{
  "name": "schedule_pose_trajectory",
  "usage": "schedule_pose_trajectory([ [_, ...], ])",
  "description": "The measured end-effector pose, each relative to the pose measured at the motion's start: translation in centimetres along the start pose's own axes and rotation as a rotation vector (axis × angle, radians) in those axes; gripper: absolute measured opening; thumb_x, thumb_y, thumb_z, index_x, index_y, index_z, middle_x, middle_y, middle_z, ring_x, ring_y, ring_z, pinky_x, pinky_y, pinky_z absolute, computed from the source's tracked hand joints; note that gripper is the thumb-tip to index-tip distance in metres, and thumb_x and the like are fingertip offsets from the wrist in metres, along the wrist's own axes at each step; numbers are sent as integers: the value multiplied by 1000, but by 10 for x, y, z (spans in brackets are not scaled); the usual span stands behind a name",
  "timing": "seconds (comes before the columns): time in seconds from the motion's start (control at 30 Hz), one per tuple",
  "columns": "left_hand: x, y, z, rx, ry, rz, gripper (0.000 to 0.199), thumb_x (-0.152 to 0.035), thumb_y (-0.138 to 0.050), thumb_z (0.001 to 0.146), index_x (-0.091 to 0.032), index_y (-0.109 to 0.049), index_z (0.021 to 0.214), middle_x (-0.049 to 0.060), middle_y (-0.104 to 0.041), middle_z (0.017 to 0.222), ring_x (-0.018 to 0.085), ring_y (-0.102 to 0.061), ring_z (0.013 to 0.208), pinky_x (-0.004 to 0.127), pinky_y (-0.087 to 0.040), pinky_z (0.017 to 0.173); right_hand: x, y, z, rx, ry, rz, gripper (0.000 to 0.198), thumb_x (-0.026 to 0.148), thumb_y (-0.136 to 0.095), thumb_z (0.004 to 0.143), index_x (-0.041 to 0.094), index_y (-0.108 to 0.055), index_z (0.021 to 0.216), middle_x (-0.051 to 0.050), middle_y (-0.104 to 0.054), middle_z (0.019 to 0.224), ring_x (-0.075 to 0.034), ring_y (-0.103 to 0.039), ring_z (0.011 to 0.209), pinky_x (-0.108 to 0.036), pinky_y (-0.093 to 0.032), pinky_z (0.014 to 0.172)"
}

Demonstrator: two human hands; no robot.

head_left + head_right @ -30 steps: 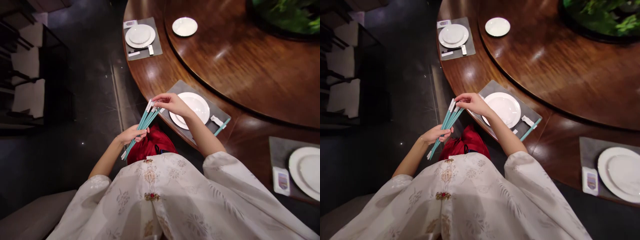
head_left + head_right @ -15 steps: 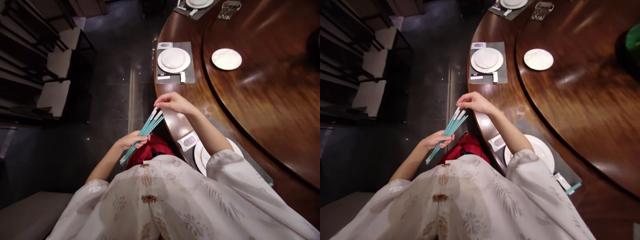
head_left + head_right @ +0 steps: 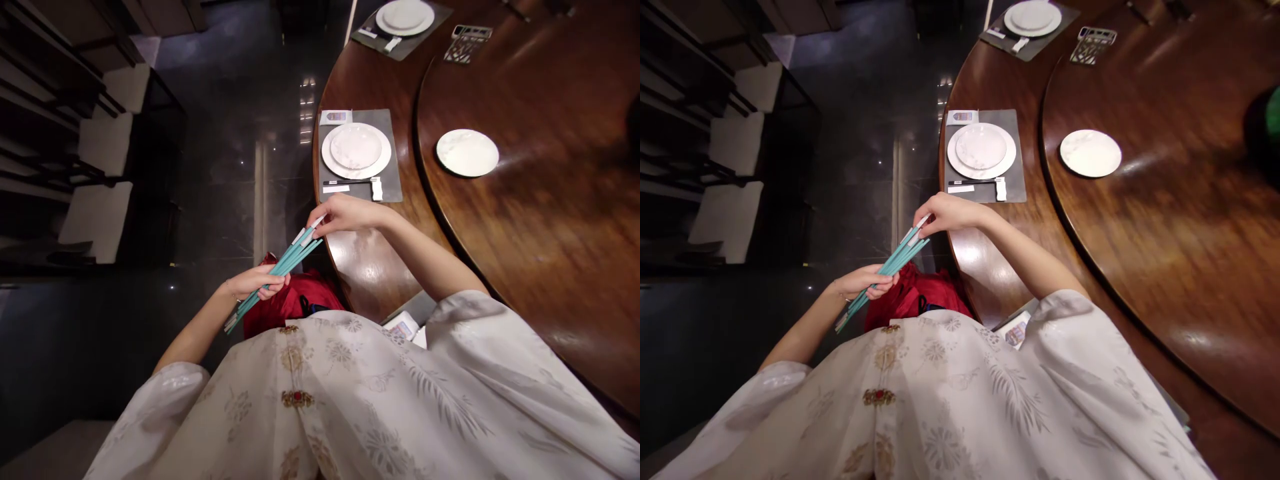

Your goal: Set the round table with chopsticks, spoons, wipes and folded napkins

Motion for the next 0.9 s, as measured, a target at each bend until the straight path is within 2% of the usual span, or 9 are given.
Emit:
schedule_pose_trajectory([
  [0.13, -35, 37, 9, 52, 37, 50, 25, -31, -62, 79, -15, -47, 90, -7, -35, 61, 1, -26, 41, 13, -15, 38, -20, 29, 29, -53, -31, -75, 26, 35, -63, 77, 15, -74, 89, -2, -70, 77, -11, -60, 69, -19, -36, 63],
  [0.33, -94, 110, 12, 103, 124, 153, 27, -36, -60, 81, -16, -42, 82, -7, -34, 60, 1, -26, 42, 13, -15, 38, -61, 99, 71, -197, -154, -114, 25, 35, -62, 77, 17, -75, 87, -2, -71, 78, -11, -60, 69, -19, -37, 63],
  [0.43, -125, 148, 11, 124, 148, 197, 28, -39, -58, 82, -16, -41, 81, -7, -32, 60, 1, -24, 41, 13, -15, 38, -78, 128, 91, -223, -202, -41, 26, 36, -63, 76, 16, -75, 88, 0, -69, 71, -9, -58, 63, -19, -38, 62],
  [0.53, -152, 180, 11, 144, 163, 216, 29, -40, -57, 83, -16, -41, 80, -8, -30, 59, 1, -21, 40, 13, -13, 37, -91, 144, 111, -264, -228, 163, 31, 38, -66, 73, 16, -73, 93, 1, -67, 67, -7, -56, 59, -18, -41, 62],
  [0.7, -183, 212, 14, 199, 183, 223, 28, -40, -56, 84, -16, -42, 79, -8, -30, 57, 1, -22, 39, 14, -13, 36, -118, 163, 134, -468, -241, 535, 36, 41, -70, 69, 13, -71, 91, -2, -68, 73, -9, -60, 64, -19, -47, 65],
  [0.8, -197, 225, 21, 221, 224, 198, 30, -41, -59, 81, -16, -42, 79, -8, -31, 56, 1, -22, 38, 13, -12, 36, -138, 175, 137, -575, -277, 591, 34, 39, -72, 67, 11, -72, 87, -3, -68, 71, -10, -62, 66, -20, -48, 66],
  [0.9, -213, 236, 35, 224, 249, 181, 34, -44, -61, 79, -16, -42, 80, -9, -31, 55, 1, -19, 38, 13, -11, 35, -153, 192, 134, -657, -316, 541, 32, 38, -71, 68, 12, -72, 87, -4, -69, 75, -11, -62, 69, -20, -48, 68],
])
Point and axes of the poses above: each hand's wrist, its own z-axis towards the middle knuckle, its own y-axis out of the back of the hand, x = y × z, the point moved 10 cm from there along z, towards the middle knuckle
